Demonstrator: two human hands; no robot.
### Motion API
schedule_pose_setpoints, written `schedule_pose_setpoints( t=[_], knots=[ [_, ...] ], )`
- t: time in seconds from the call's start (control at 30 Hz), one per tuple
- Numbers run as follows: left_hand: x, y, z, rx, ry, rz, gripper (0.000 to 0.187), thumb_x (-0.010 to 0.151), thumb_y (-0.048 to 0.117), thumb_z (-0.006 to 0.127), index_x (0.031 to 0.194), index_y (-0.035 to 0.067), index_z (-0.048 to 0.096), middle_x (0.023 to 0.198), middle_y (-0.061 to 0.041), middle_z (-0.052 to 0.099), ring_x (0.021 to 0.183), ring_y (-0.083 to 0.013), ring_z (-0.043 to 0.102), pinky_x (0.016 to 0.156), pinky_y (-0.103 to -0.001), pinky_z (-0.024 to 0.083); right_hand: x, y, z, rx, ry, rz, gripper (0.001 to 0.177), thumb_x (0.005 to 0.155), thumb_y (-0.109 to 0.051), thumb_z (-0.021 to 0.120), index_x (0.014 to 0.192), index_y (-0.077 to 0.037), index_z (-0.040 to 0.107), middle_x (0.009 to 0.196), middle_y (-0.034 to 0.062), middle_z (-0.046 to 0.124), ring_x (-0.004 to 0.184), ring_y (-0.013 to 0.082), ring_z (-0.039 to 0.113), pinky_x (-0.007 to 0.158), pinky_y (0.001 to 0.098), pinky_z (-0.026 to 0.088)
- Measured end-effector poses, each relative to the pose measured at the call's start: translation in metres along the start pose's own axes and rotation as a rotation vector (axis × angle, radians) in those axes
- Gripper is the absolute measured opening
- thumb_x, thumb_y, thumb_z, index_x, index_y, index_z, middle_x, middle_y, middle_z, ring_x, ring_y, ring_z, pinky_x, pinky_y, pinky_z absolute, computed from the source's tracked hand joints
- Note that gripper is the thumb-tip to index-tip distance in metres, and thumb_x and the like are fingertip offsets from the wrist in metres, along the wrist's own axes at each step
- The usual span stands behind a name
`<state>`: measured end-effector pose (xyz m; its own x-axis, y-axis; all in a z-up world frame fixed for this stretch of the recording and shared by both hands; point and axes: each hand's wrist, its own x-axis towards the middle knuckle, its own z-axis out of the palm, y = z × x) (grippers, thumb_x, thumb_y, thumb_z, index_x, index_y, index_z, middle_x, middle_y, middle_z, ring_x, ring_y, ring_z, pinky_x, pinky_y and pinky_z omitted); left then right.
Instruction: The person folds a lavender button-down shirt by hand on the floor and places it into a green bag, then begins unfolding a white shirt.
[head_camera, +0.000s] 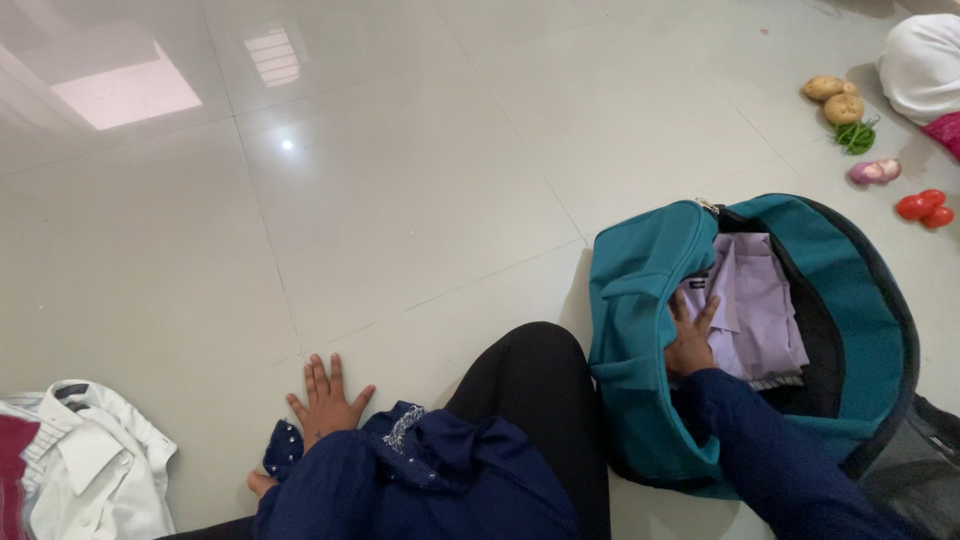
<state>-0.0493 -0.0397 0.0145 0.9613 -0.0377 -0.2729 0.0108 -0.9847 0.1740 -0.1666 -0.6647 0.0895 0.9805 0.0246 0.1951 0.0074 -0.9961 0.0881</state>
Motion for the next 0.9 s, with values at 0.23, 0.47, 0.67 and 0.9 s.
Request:
schedule_pose_setpoints(
  t=[0.23,0.47,0.67,0.9],
  knots=[
    [-0.001,0.002,-0.006,0.035,-0.039,-0.015,0.101,0.087,0.08,0.04,0.162,0.026,-0.001,0.17,-0.008,-0.014,0.156,-0.024,-0.014,0.116,-0.068,-0.007,0.0,0.016,0.0,0.003,-0.043,-0.058,0.081,0.081,-0.056,0.058,0.148,-0.012,0.048,0.157,0.0192,0.034,0.149,0.0438,0.018,0.111,0.0834,0.002],
    [0.0,-0.002,0.003,0.02,-0.016,-0.008,0.101,0.088,0.08,0.04,0.163,0.026,0.0,0.171,-0.009,-0.013,0.156,-0.0242,-0.014,0.117,-0.068,-0.007,-0.026,0.01,-0.04,0.409,0.011,0.235,0.046,0.096,-0.031,0.058,0.137,-0.008,0.059,0.139,0.019,0.059,0.127,0.0383,0.054,0.107,0.0517,0.043],
    [-0.001,-0.002,0.0,-0.001,-0.014,-0.002,0.1,0.088,0.08,0.039,0.163,0.026,0.0,0.17,-0.008,-0.013,0.156,-0.0241,-0.014,0.116,-0.068,-0.008,-0.01,-0.013,-0.015,0.536,-0.092,0.303,0.042,0.095,-0.027,0.058,0.133,-0.008,0.06,0.132,0.0185,0.063,0.12,0.0362,0.059,0.101,0.0486,0.047],
    [-0.004,0.0,-0.003,-0.019,0.003,0.0,0.1,0.088,0.078,0.042,0.163,0.026,0.001,0.17,-0.008,-0.012,0.156,-0.0229,-0.015,0.116,-0.067,-0.01,-0.023,-0.017,-0.008,0.697,-0.214,0.425,0.038,0.094,-0.023,0.059,0.128,-0.007,0.062,0.125,0.0179,0.067,0.111,0.0338,0.064,0.094,0.045,0.052]
  ],
)
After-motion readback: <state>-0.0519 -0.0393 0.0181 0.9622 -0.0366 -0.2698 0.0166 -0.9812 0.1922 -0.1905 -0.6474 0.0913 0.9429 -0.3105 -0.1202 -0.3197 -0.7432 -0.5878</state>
